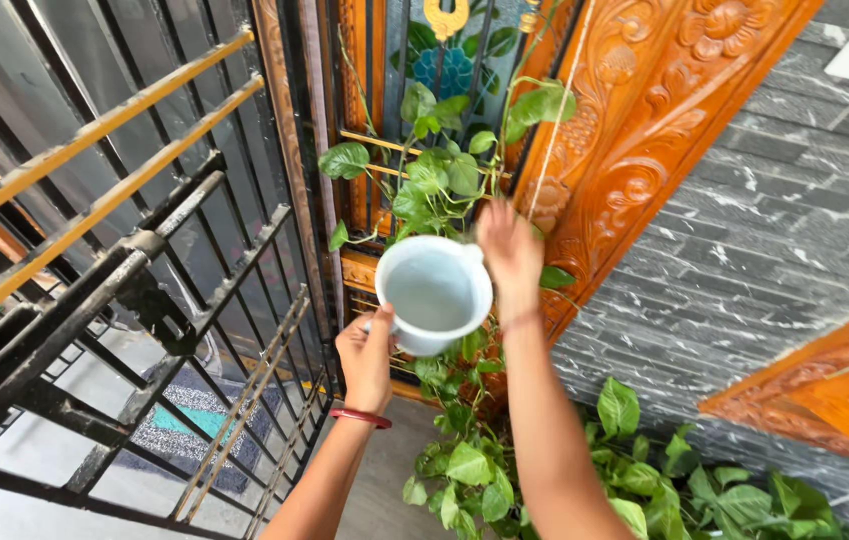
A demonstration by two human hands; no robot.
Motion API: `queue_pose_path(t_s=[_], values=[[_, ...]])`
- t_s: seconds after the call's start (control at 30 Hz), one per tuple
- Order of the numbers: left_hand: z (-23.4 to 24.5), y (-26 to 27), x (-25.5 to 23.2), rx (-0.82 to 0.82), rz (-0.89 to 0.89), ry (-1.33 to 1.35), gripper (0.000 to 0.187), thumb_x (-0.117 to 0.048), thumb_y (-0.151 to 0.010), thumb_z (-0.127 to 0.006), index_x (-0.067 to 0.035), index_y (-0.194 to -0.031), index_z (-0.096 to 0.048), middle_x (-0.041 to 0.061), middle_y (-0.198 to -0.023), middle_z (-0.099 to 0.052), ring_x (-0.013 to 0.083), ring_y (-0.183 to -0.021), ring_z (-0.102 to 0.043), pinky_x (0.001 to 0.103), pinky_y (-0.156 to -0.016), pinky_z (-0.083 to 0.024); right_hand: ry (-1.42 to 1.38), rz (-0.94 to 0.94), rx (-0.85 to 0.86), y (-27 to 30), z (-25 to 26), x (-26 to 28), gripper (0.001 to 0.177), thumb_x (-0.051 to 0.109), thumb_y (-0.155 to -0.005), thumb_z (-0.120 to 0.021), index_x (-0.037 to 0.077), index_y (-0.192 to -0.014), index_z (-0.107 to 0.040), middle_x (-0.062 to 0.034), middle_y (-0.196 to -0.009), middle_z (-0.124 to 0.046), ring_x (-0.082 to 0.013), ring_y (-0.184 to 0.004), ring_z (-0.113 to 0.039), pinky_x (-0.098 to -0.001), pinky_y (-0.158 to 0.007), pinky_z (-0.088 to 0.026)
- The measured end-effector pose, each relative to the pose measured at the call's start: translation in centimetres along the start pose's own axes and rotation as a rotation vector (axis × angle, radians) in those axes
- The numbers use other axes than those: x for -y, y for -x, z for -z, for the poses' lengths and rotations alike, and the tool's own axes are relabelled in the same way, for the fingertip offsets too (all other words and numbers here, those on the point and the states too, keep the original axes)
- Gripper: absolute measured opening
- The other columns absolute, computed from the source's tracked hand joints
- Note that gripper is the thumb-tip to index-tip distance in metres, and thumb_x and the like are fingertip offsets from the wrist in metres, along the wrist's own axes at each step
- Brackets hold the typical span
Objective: The person fills a plastic mug with water from a bucket and pours it onto several potted plants on a balcony.
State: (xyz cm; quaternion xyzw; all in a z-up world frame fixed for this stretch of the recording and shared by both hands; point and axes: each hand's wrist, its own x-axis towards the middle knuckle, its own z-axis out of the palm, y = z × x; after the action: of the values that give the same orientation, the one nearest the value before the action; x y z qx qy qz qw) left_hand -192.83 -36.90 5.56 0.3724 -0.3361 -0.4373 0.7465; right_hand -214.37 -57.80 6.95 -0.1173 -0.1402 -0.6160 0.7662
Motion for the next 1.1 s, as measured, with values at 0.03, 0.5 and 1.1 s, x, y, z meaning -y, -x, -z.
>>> queue_pose_path(t_s=[0.03,0.5,1.1], values=[[-0.2,-0.8,-0.3,-0.005,-0.004,0.002,0.041,-0.028,-0.098,-0.070,-0.005,-0.067,-0.062,-0.004,-0.059,-0.052,0.0044,-0.052,-0.039,0.026,-0.048,-0.029,0.116,0.021,-0.138,-2.6,-3.3,-0.5,0.054,0.036,-0.104,-0.043,0.001,-0.145,-0.046,-0.0197,-0.153,-0.046,-0.0311,-0.147,-0.035,-0.0521,-0.124,-0.028],[-0.4,-3.9,1.2,0.063,-0.015,-0.645,0.043,-0.044,-0.090,-0.065,-0.003,-0.081,-0.077,0.005,-0.059,-0.068,0.0143,-0.052,-0.063,0.032,-0.052,-0.048,0.160,0.124,-0.665,4.5,11.9,4.1,0.028,0.024,-0.100,-0.060,-0.003,-0.105,-0.066,-0.0194,-0.104,-0.067,-0.0294,-0.095,-0.065,-0.0424,-0.085,-0.059],[-0.8,-6.6,3.9,-0.014,0.043,-0.348,0.040,-0.035,-0.093,-0.070,-0.003,-0.070,-0.071,0.002,-0.057,-0.060,0.0094,-0.051,-0.049,0.027,-0.048,-0.036,0.916,0.105,-0.586,-1.3,-3.0,5.3,0.066,0.032,-0.097,-0.055,0.001,-0.152,-0.035,-0.0182,-0.160,-0.034,-0.0297,-0.146,-0.035,-0.0506,-0.121,-0.027]])
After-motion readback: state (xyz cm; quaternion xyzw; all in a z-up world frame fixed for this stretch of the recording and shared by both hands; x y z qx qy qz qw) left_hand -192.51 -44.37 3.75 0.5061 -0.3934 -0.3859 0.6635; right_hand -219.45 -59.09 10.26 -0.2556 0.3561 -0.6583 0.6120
